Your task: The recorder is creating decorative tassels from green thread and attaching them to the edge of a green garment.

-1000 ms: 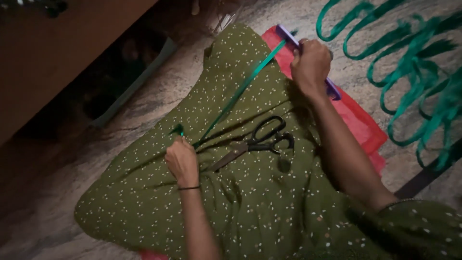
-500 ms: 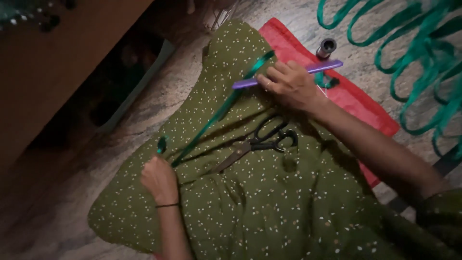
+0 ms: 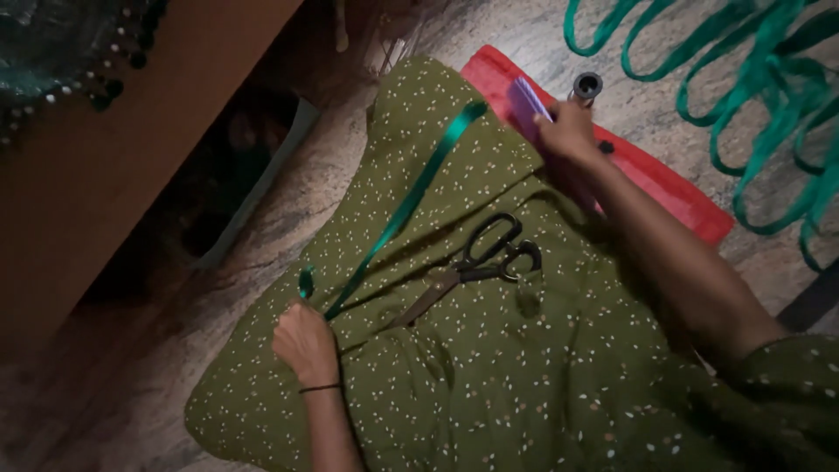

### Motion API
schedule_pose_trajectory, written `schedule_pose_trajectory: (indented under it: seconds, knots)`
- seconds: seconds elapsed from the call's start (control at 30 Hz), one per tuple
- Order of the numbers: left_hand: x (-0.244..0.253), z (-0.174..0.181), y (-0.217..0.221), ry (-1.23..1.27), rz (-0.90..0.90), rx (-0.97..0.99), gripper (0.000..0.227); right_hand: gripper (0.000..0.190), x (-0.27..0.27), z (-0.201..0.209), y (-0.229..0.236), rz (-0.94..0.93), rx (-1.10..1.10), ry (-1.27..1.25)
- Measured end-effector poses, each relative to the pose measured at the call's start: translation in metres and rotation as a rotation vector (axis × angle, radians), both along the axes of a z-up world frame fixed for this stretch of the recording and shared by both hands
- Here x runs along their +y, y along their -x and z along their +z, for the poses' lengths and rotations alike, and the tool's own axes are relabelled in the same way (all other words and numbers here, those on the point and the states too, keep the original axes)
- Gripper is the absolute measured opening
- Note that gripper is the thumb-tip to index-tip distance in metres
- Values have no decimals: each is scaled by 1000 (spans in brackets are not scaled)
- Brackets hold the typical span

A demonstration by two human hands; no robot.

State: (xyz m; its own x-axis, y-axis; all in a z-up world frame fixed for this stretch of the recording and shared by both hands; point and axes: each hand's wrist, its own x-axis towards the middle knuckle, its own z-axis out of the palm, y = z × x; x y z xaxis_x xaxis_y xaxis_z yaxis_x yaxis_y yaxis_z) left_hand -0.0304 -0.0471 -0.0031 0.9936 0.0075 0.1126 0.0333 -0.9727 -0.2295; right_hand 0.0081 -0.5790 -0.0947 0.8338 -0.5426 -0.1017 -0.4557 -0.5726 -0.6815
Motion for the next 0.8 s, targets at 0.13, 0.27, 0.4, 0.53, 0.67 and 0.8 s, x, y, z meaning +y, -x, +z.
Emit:
schedule_pose_trajectory:
  seconds: [0.13, 0.27, 0.4, 0.53, 0.67, 0.8]
  knots:
    - [2, 1, -3, 13, 10, 11, 31, 32, 14, 14, 10, 41, -6, 114]
    - [8, 4, -7, 45, 22, 38, 31, 32, 45, 78, 6, 180, -316, 148]
    - [10, 20, -9, 109, 64, 35, 36, 53, 70, 128, -4, 496, -331, 367]
    - [23, 25, -11, 154, 71, 4, 31, 59, 71, 105, 3, 590, -212, 364]
    - [36, 32, -10, 207, 88, -13, 26, 63, 67, 109, 19, 655, -124, 370]
    - [36, 32, -6, 232, 87, -17, 25, 50, 69, 128, 27, 684, -71, 327]
